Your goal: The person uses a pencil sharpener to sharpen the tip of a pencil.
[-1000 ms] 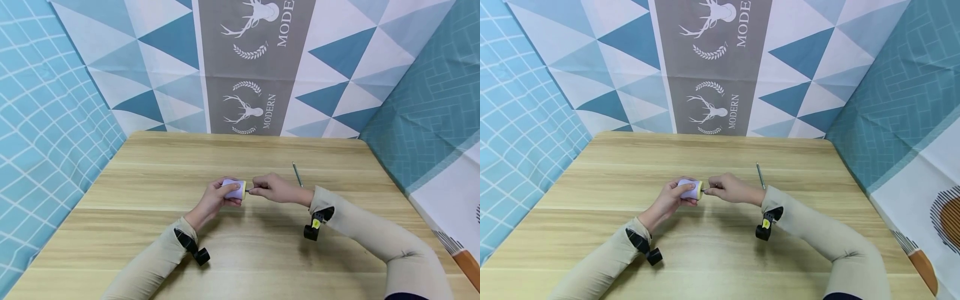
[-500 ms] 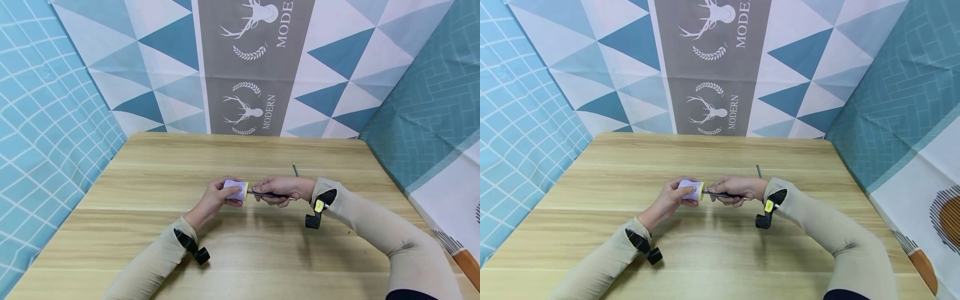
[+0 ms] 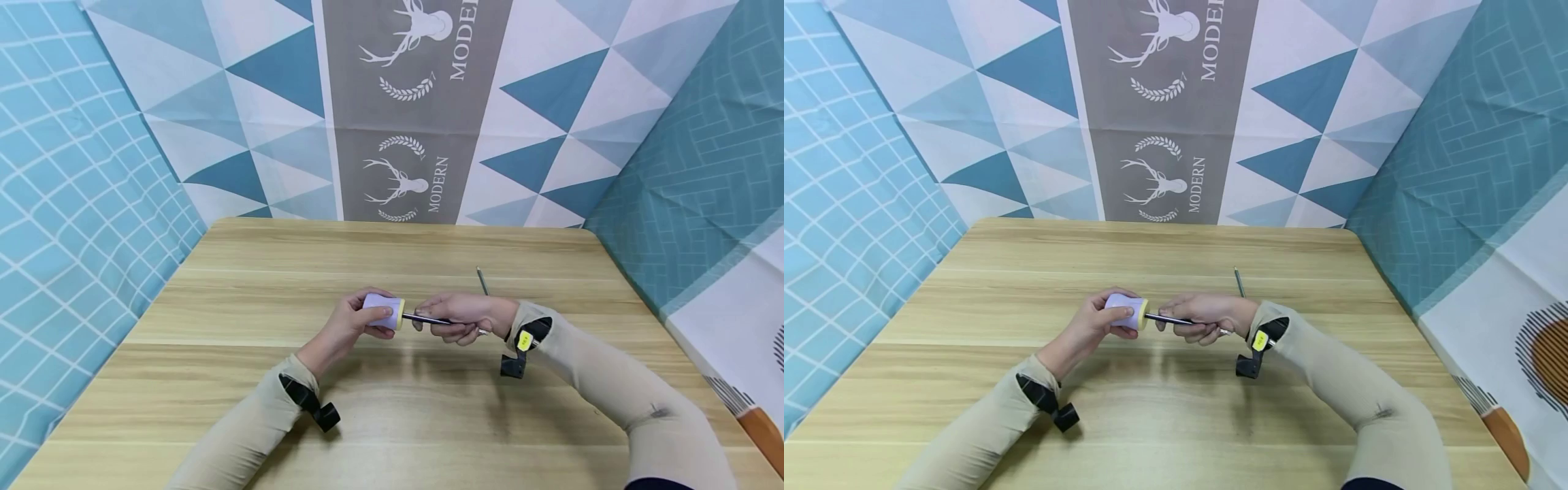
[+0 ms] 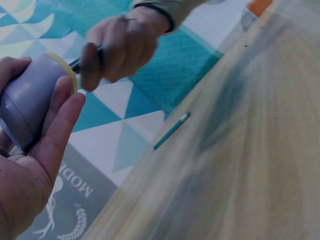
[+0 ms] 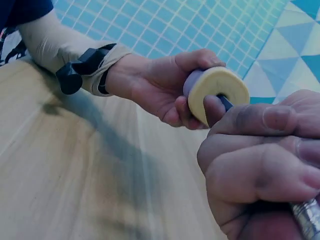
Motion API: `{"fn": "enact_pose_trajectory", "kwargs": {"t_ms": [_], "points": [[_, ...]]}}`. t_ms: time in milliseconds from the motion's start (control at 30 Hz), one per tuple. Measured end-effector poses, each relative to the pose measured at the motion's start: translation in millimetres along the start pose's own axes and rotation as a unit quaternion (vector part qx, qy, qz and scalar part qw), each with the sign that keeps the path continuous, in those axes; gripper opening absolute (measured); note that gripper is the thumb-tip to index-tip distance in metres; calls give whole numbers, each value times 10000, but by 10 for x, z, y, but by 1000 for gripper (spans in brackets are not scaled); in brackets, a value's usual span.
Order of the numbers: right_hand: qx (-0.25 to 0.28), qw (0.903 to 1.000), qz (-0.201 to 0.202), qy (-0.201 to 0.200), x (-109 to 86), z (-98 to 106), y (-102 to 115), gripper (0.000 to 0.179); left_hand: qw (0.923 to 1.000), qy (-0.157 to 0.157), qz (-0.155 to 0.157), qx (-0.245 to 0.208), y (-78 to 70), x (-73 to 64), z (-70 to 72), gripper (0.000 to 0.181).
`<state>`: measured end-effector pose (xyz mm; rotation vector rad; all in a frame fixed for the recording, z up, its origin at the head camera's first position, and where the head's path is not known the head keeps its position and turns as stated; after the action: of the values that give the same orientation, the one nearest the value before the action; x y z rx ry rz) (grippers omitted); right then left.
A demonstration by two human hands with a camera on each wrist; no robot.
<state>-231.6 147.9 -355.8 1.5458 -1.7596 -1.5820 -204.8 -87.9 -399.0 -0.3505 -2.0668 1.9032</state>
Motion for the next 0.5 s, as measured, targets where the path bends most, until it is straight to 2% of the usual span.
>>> {"fn": "enact_pose_trajectory", "kwargs": {"t_ms": [167,500], "points": [[-180,9994,280,-14,-83,56,-27,28,9996,-29,-67,-276,3,10,58,22],[-1181,9915,548,-45,-115,49,-10,23,9988,-21,48,-495,-7,23,83,21]]}}
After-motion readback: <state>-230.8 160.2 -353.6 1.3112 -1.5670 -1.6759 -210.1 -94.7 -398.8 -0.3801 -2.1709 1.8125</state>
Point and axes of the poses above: each hand's wrist, its own x-axis towards the middle knuckle, its own z-axis out of the back of the hand, y = z × x, the point moved 1 cm from there along x, towards the middle knuckle, and after that the axes turned 14 degrees about x, right-handed, at the moved point
